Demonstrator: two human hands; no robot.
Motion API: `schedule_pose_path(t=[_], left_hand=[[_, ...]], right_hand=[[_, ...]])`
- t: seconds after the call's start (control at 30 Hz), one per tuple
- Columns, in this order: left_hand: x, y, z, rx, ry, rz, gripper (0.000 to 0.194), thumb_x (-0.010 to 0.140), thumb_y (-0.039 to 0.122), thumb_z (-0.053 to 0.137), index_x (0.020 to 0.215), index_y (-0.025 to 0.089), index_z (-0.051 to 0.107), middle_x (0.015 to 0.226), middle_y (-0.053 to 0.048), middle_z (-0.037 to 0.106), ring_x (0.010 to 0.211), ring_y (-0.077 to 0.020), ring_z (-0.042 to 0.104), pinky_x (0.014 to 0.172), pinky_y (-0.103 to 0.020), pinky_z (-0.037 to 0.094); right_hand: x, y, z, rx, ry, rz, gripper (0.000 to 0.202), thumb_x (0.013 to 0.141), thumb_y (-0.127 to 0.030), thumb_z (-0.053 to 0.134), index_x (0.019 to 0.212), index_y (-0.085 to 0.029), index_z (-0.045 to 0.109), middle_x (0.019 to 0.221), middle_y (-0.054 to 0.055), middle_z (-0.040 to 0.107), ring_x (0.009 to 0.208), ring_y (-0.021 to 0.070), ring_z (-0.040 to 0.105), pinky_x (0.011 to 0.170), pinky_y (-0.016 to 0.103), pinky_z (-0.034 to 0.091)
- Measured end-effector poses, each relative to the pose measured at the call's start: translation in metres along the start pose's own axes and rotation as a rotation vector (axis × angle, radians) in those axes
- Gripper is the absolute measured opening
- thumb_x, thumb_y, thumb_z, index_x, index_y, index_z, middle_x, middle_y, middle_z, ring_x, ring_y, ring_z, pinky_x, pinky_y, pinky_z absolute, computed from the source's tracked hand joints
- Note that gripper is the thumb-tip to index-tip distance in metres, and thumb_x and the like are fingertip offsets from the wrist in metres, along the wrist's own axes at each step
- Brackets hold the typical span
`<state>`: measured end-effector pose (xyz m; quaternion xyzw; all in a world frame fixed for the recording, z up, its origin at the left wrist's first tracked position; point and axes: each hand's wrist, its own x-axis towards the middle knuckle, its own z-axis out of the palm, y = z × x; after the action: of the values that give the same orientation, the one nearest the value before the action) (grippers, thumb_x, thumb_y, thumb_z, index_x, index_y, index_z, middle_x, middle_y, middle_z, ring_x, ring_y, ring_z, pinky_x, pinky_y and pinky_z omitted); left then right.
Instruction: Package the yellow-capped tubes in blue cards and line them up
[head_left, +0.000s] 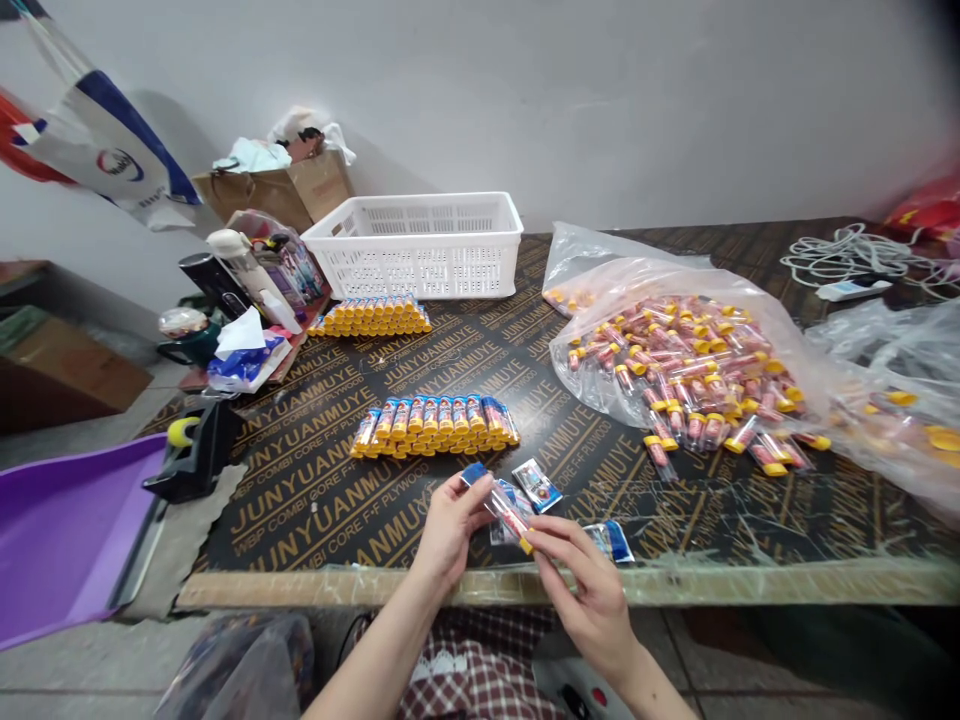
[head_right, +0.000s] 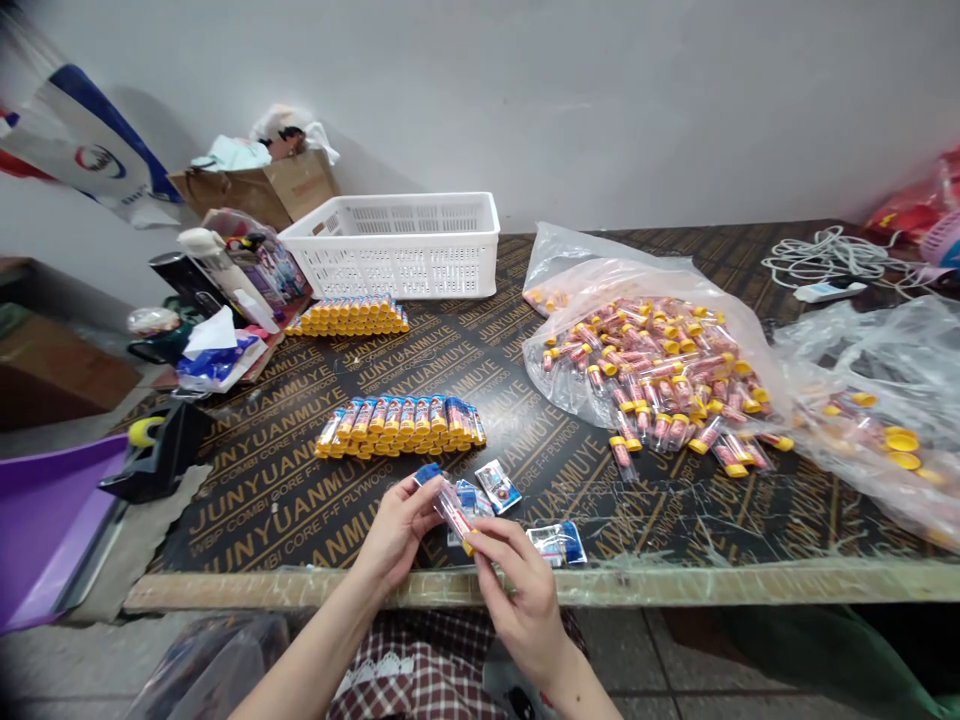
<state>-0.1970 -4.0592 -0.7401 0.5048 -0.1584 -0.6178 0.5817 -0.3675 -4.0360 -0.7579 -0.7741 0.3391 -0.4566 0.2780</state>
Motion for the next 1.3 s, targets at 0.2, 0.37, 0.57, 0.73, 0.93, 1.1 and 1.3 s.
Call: schedule_pose_path(t=[0.2, 0.37, 0.57, 0.73, 0.93, 1.1, 1.3], left_hand=[[-0.015, 0.003, 0.009, 0.09, -0.228, -0.138, 0.041, 0.057, 0.029, 0.082, 0.091, 0.01, 0.067, 0.079, -0.007, 0.068, 0.064, -0.0117, 0.062, 0.06, -0.021, 0.049], [-0.023, -0.002, 0.011, 0.201, -0.316, -0.234, 0.036, 0.059, 0.032, 0.08, 0.083, 0.008, 0.069, 0.073, -0.008, 0.068, 0.062, -0.0108, 0.06, 0.057, -0.019, 0.044], [-0.029, -0.005, 0.015, 0.19, -0.371, -0.276, 0.038, 0.057, 0.033, 0.081, 0.085, 0.009, 0.069, 0.069, -0.005, 0.065, 0.059, -0.0092, 0.056, 0.054, -0.018, 0.041], [-0.032, -0.002, 0.018, 0.189, -0.332, -0.277, 0.043, 0.053, 0.037, 0.083, 0.084, 0.01, 0.069, 0.07, -0.006, 0.065, 0.058, -0.0102, 0.057, 0.054, -0.019, 0.041], [-0.032, 0.0, 0.018, 0.189, -0.334, -0.274, 0.044, 0.053, 0.035, 0.083, 0.086, 0.01, 0.069, 0.069, -0.006, 0.065, 0.058, -0.0096, 0.057, 0.054, -0.019, 0.041], [-0.035, 0.001, 0.02, 0.169, -0.315, -0.289, 0.041, 0.051, 0.033, 0.084, 0.081, 0.01, 0.068, 0.067, -0.006, 0.066, 0.055, -0.0095, 0.057, 0.052, -0.018, 0.04], [-0.026, -0.001, 0.014, 0.165, -0.325, -0.237, 0.04, 0.059, 0.037, 0.079, 0.085, 0.01, 0.067, 0.074, -0.008, 0.066, 0.063, -0.0132, 0.06, 0.06, -0.023, 0.046]], right_hand=[[0.003, 0.01, -0.001, -0.006, -0.01, 0.079, 0.06, 0.078, -0.007, 0.052, 0.133, -0.027, 0.04, 0.119, 0.009, 0.049, 0.11, 0.0221, 0.052, 0.094, 0.04, 0.048], [0.009, 0.011, -0.005, 0.13, -0.09, 0.12, 0.081, 0.067, -0.006, 0.053, 0.14, -0.026, 0.025, 0.145, 0.009, 0.028, 0.132, 0.0289, 0.032, 0.104, 0.049, 0.039], [0.01, 0.012, -0.007, 0.313, -0.173, 0.167, 0.085, 0.063, -0.003, 0.051, 0.141, -0.026, 0.023, 0.139, 0.01, 0.039, 0.126, 0.0253, 0.043, 0.106, 0.044, 0.038], [0.009, 0.012, -0.003, 0.395, -0.132, 0.176, 0.088, 0.061, -0.002, 0.051, 0.141, -0.025, 0.021, 0.135, 0.011, 0.043, 0.125, 0.0253, 0.044, 0.105, 0.045, 0.038], [0.01, 0.011, -0.001, 0.46, -0.085, 0.175, 0.089, 0.061, -0.002, 0.051, 0.141, -0.025, 0.02, 0.135, 0.011, 0.043, 0.121, 0.0252, 0.048, 0.104, 0.046, 0.039], [0.01, 0.009, 0.001, 0.475, -0.084, 0.176, 0.091, 0.06, -0.001, 0.051, 0.141, -0.025, 0.019, 0.135, 0.012, 0.042, 0.12, 0.0258, 0.048, 0.102, 0.045, 0.041], [0.024, 0.012, -0.001, 0.407, -0.108, 0.151, 0.088, 0.062, -0.003, 0.051, 0.141, -0.024, 0.02, 0.134, 0.012, 0.044, 0.12, 0.025, 0.049, 0.102, 0.044, 0.041]])
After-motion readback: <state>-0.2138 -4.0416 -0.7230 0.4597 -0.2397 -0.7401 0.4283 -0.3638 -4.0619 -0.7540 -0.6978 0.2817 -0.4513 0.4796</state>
